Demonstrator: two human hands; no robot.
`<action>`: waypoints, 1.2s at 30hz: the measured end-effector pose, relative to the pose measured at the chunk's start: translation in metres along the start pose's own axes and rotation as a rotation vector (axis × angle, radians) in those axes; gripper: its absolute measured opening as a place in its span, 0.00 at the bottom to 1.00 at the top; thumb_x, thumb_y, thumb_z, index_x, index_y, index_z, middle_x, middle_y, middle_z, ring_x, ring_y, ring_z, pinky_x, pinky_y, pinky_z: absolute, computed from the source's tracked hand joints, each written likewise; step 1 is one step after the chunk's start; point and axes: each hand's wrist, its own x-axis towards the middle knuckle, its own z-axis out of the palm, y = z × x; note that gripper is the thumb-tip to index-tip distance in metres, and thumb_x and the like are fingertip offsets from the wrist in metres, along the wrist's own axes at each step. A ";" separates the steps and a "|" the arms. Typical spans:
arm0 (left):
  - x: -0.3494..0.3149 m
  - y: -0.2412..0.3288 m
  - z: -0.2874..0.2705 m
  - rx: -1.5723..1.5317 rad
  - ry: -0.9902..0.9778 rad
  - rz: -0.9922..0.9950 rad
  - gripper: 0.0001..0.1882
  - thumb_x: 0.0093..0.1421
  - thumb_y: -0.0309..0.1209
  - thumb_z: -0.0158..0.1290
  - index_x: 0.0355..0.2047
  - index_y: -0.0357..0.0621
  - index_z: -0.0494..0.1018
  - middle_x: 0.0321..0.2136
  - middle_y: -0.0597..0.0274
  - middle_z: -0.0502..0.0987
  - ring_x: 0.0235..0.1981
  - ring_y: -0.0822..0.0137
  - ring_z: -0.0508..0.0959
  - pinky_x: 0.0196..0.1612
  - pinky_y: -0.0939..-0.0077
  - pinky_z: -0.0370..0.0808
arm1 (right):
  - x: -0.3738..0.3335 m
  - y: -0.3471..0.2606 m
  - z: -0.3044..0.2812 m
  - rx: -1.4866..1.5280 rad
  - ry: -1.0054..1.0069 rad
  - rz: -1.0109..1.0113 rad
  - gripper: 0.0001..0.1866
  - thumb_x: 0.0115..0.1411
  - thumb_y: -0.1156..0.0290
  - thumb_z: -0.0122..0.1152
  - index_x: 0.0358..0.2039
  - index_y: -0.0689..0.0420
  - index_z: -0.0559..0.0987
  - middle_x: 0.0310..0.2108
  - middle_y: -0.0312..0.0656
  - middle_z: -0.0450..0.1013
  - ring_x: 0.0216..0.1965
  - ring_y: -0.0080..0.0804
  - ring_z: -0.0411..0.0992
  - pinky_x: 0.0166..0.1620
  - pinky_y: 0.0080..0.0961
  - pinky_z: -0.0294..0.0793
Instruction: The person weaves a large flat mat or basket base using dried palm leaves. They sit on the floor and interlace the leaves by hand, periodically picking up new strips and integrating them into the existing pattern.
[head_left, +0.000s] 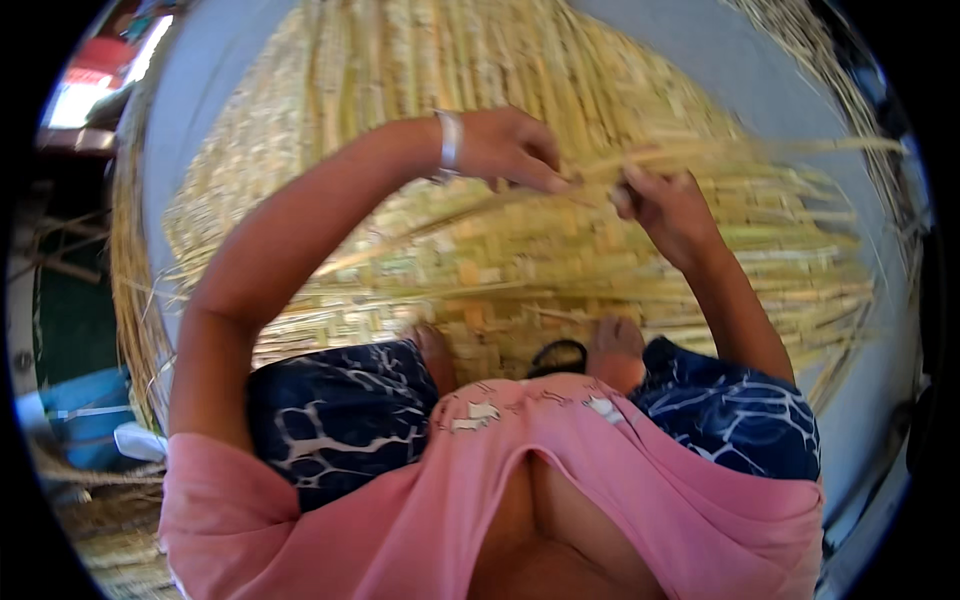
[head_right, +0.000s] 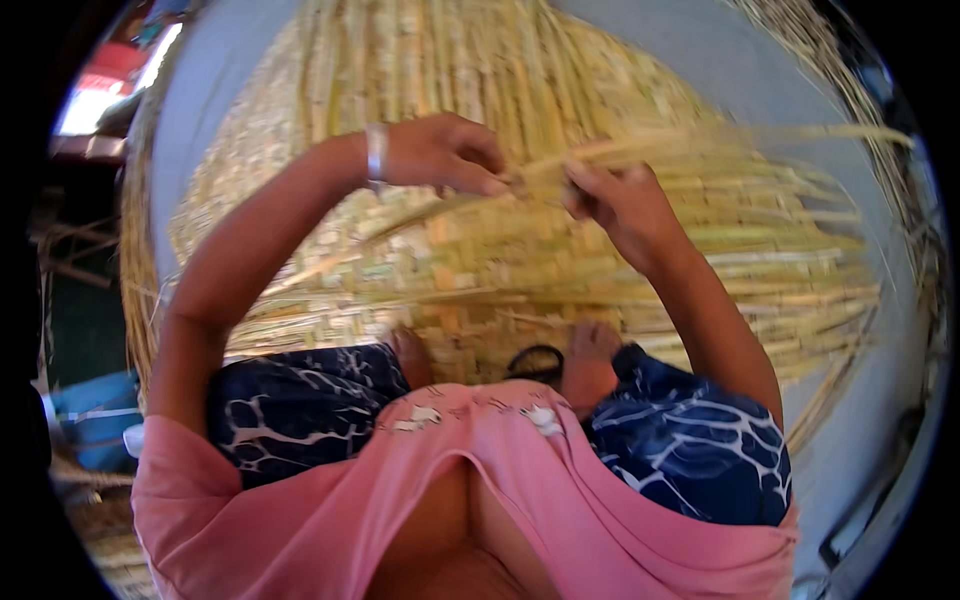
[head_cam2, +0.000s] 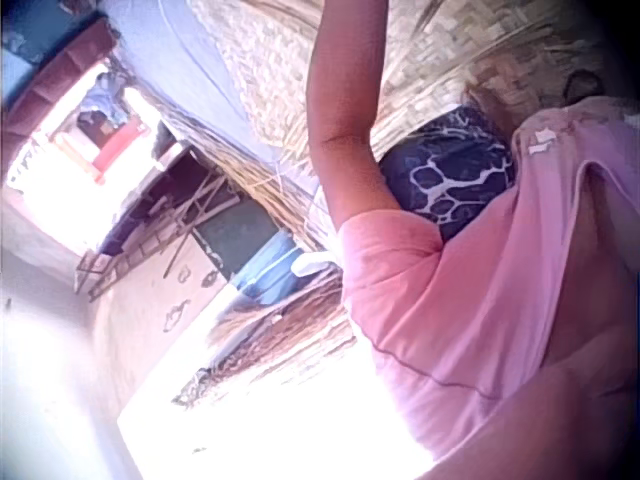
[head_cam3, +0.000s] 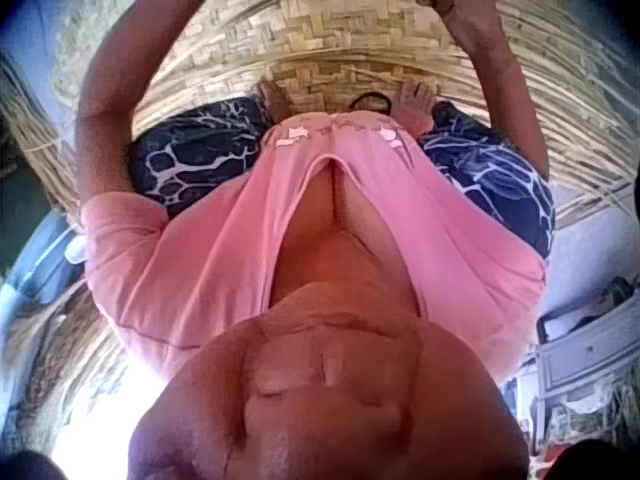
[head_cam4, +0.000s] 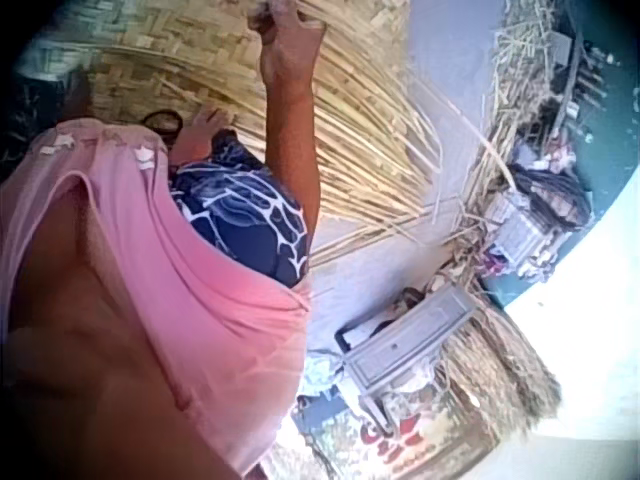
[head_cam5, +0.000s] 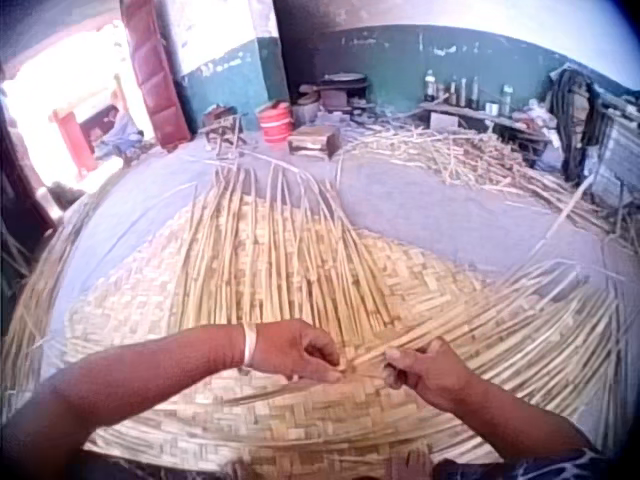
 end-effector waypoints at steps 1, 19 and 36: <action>-0.004 -0.003 -0.003 0.042 0.064 0.025 0.21 0.51 0.44 0.58 0.37 0.40 0.74 0.30 0.63 0.77 0.30 0.73 0.74 0.31 0.78 0.72 | 0.002 -0.003 -0.003 0.010 -0.009 0.003 0.10 0.57 0.64 0.58 0.29 0.59 0.74 0.22 0.35 0.70 0.24 0.21 0.67 0.31 0.18 0.64; -0.006 -0.036 0.032 0.106 0.272 0.060 0.13 0.57 0.36 0.53 0.33 0.37 0.75 0.24 0.61 0.77 0.26 0.71 0.75 0.31 0.77 0.72 | 0.002 0.018 -0.018 0.094 0.105 0.130 0.11 0.56 0.65 0.60 0.29 0.61 0.76 0.23 0.35 0.70 0.23 0.18 0.66 0.26 0.13 0.65; 0.001 -0.046 0.040 -0.454 -0.033 -0.174 0.13 0.53 0.38 0.58 0.31 0.41 0.71 0.23 0.70 0.73 0.23 0.79 0.72 0.27 0.85 0.68 | 0.012 0.016 -0.040 0.144 0.020 0.066 0.07 0.56 0.68 0.60 0.32 0.58 0.76 0.21 0.30 0.71 0.19 0.15 0.67 0.22 0.10 0.64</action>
